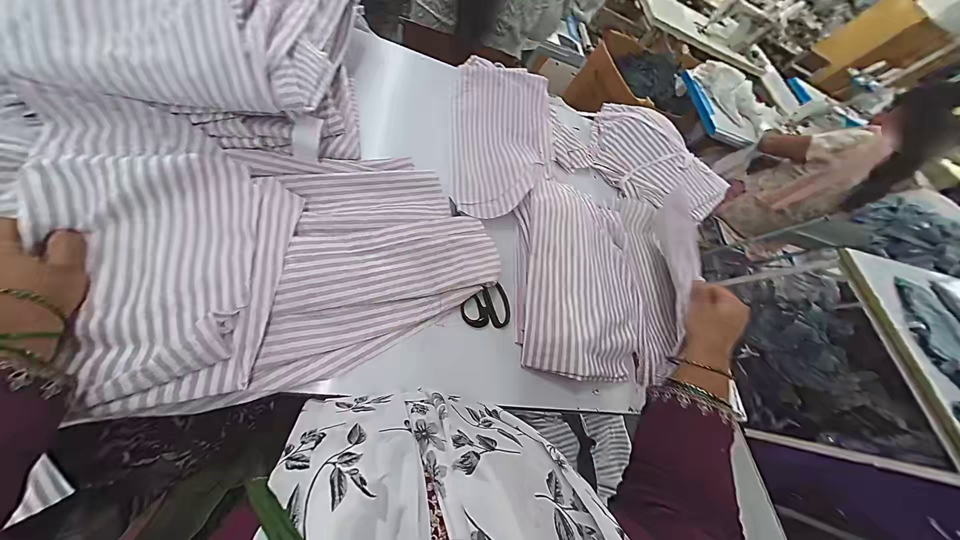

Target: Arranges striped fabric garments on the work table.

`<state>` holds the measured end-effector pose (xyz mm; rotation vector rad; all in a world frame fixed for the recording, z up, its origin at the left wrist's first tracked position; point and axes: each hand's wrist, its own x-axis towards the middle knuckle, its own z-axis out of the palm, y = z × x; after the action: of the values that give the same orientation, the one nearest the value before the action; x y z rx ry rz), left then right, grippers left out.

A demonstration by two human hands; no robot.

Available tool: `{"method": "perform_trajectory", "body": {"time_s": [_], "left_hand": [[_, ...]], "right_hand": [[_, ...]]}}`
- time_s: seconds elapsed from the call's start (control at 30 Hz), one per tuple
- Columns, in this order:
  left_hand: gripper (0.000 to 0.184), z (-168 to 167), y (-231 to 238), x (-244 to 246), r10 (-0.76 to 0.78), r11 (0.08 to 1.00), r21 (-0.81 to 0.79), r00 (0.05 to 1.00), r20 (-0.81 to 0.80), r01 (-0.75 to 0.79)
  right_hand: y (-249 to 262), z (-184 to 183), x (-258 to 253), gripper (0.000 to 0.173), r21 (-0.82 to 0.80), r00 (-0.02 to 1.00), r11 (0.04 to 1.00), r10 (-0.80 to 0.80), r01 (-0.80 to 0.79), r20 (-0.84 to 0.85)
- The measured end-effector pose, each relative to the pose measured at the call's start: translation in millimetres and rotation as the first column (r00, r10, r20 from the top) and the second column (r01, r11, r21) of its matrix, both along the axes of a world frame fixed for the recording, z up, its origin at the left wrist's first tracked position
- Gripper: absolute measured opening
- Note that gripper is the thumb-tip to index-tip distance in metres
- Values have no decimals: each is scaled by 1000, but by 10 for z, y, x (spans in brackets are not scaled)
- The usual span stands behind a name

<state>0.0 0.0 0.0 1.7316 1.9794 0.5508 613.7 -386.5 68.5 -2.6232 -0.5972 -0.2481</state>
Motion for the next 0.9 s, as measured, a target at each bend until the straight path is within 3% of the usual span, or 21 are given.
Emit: {"method": "perform_trajectory", "body": {"time_s": [0.07, 0.17, 0.23, 0.3, 0.37, 0.47, 0.53, 0.63, 0.7, 0.77, 0.83, 0.9], "left_hand": [[50, 338, -150, 112, 44, 996, -71, 994, -97, -51], [48, 403, -166, 191, 34, 997, -64, 992, -121, -42], [47, 363, -147, 149, 33, 998, -58, 994, -104, -40], [47, 261, -76, 54, 25, 999, -39, 995, -95, -29], [48, 8, 44, -112, 7, 998, 58, 995, -96, -1], [47, -78, 105, -174, 17, 997, 74, 996, -82, -11], [46, -39, 108, -157, 27, 999, 40, 998, -58, -24], [44, -6, 112, -151, 42, 999, 4, 998, -40, -42], [44, -14, 122, -164, 38, 999, 10, 999, -38, -37], [45, -30, 134, -160, 30, 999, 13, 999, -40, -29], [45, -71, 147, -181, 31, 999, 18, 999, -35, -30], [46, -107, 157, -207, 44, 999, 22, 999, -33, -43]], "right_hand": [[238, 259, -293, 37, 280, 981, 944, 138, -171, 134], [964, 464, -925, 21, 532, 838, 664, 514, -525, 185], [1543, 325, -1550, 23, 510, 653, 530, 753, -678, 85], [2012, 42, -2192, 24, 405, 448, 462, 884, -789, -134], [2345, -291, -2691, 45, 200, 284, 359, 902, -912, -324], [2355, -753, -3066, 83, -128, 237, 200, 851, -971, -468], [2209, -938, -3044, 90, -181, 276, 223, 888, -958, -368], [2092, -883, -3019, 98, -234, 390, 327, 862, -916, -322], [2086, -835, -3147, 100, -225, 377, 322, 884, -920, -277], [2114, -905, -3323, 96, -144, 218, 196, 964, -970, -151], [2195, -945, -3440, 93, -97, 20, -1, 976, -995, -219], [2237, -973, -3455, 94, -139, -50, -88, 964, -986, -261]]}}
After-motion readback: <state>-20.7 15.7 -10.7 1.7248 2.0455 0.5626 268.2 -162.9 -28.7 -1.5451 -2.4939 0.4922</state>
